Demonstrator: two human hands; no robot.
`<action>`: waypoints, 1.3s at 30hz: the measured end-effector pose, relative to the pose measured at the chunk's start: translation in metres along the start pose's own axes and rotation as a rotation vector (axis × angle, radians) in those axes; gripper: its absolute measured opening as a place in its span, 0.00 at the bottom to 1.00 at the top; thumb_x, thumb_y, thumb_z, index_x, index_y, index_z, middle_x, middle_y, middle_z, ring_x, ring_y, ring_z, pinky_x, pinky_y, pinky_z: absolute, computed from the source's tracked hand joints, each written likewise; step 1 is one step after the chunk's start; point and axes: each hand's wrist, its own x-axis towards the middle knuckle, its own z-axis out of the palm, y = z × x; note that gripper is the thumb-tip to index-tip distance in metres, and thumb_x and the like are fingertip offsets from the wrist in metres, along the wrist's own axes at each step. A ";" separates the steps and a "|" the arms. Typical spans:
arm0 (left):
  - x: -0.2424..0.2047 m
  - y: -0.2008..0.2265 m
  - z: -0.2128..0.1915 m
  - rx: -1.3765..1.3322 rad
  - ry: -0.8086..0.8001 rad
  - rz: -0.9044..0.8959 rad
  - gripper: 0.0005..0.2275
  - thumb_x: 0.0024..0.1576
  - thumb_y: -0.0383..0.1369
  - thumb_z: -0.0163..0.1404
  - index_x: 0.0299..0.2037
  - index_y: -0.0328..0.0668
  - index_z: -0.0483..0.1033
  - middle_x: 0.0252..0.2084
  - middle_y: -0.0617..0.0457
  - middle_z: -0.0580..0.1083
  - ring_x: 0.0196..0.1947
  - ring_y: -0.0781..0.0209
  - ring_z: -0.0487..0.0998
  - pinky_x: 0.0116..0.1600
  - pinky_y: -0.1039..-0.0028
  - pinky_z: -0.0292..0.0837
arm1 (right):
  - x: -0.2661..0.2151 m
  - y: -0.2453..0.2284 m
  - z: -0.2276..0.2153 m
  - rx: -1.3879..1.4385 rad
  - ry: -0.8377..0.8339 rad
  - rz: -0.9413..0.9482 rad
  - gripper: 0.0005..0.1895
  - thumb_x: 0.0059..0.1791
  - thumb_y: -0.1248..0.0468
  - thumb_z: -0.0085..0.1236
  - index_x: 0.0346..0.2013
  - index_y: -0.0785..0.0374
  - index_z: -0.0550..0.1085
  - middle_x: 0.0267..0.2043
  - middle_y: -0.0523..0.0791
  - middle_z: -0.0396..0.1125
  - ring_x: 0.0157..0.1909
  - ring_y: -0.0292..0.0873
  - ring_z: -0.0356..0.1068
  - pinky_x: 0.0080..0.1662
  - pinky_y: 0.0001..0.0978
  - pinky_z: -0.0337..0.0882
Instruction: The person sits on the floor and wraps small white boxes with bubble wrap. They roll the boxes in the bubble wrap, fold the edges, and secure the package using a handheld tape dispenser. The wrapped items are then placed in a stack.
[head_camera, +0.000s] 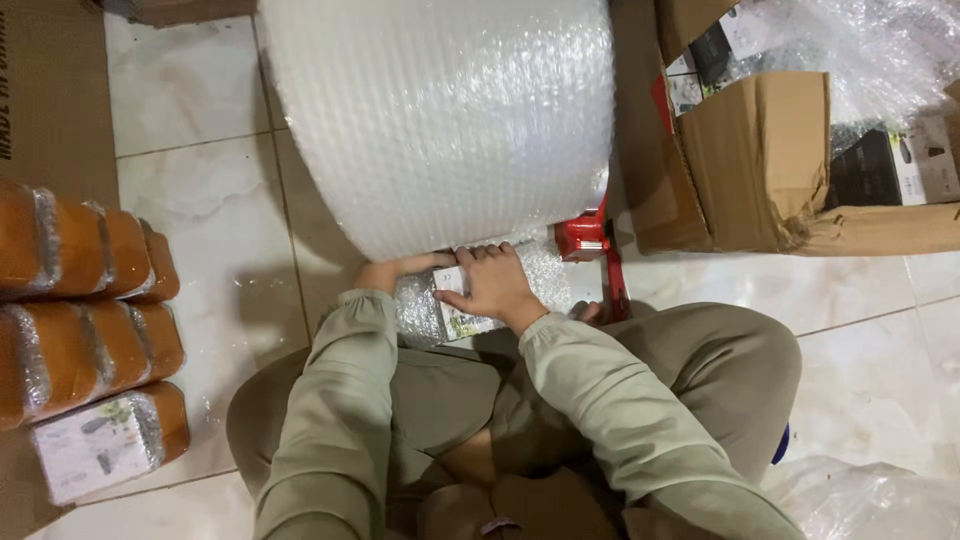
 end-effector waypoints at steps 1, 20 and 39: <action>0.002 -0.002 0.000 0.017 -0.003 -0.004 0.29 0.48 0.45 0.46 0.58 0.35 0.65 0.63 0.42 0.61 0.63 0.44 0.58 0.67 0.61 0.47 | -0.001 0.000 -0.001 -0.016 0.044 -0.027 0.38 0.39 0.28 0.34 0.40 0.57 0.67 0.36 0.50 0.71 0.41 0.53 0.71 0.45 0.43 0.62; 0.114 -0.108 -0.006 0.065 0.054 0.105 0.26 0.50 0.51 0.51 0.53 0.41 0.73 0.57 0.45 0.68 0.59 0.49 0.65 0.64 0.63 0.54 | -0.040 -0.029 -0.012 -0.036 -0.102 -0.023 0.45 0.46 0.33 0.32 0.64 0.64 0.49 0.64 0.58 0.47 0.68 0.61 0.40 0.64 0.58 0.39; 0.035 -0.013 -0.032 0.191 0.611 0.559 0.15 0.58 0.26 0.39 0.53 0.37 0.71 0.51 0.37 0.71 0.55 0.39 0.68 0.60 0.56 0.60 | 0.097 0.009 -0.047 0.153 -0.632 0.179 0.50 0.38 0.23 0.18 0.52 0.51 0.71 0.52 0.51 0.67 0.58 0.55 0.63 0.55 0.46 0.63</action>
